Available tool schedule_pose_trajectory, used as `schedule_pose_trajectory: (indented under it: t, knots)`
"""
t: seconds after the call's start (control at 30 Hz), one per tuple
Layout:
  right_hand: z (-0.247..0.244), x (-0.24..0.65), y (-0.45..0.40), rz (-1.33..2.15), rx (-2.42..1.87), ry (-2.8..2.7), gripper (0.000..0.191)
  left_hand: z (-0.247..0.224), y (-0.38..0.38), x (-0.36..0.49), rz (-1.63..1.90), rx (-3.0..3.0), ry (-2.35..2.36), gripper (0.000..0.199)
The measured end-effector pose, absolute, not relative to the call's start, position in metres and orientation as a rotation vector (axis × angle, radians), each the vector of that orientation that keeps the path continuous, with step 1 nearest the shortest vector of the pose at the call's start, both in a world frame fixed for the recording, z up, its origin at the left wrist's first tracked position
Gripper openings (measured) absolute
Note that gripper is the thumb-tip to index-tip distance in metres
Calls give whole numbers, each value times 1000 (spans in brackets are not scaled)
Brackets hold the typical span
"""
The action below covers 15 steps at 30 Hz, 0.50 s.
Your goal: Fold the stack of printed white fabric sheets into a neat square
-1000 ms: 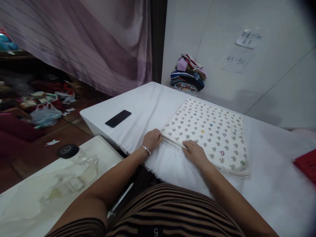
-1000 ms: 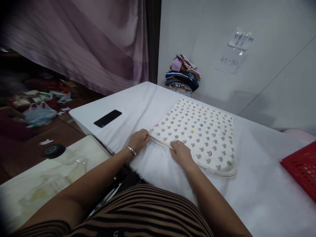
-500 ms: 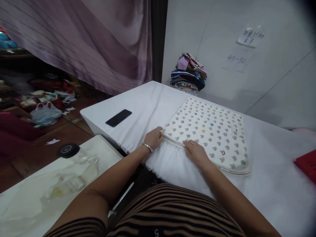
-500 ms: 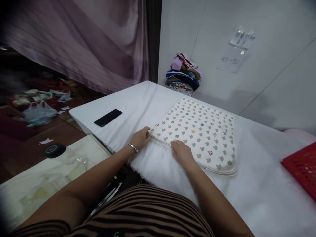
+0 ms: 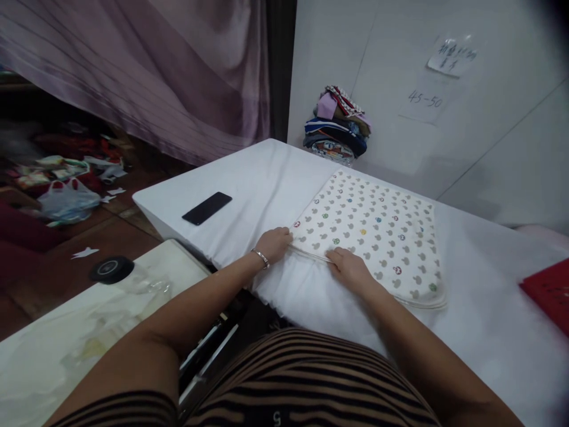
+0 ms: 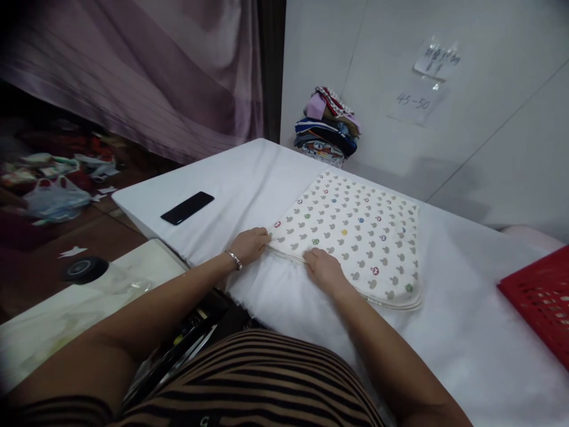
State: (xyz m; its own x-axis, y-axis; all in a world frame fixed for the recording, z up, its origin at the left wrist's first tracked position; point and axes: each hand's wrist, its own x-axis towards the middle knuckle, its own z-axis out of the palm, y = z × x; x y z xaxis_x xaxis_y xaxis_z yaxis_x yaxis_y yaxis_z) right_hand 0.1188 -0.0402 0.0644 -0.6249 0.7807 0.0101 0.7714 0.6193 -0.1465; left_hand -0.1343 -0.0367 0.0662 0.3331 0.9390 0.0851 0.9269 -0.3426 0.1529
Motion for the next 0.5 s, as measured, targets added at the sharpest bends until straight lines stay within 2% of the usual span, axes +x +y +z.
schedule_pose_trajectory:
  t: [0.2, 0.5]
  knots:
    - [69, 104, -40, 138, -1274, -2762, 23, 71, -33, -131, 217, 2509, 1720, 19]
    - [71, 79, -19, 484, -1124, -2669, 28, 64, -34, -134, 316, 2488, 1749, 21]
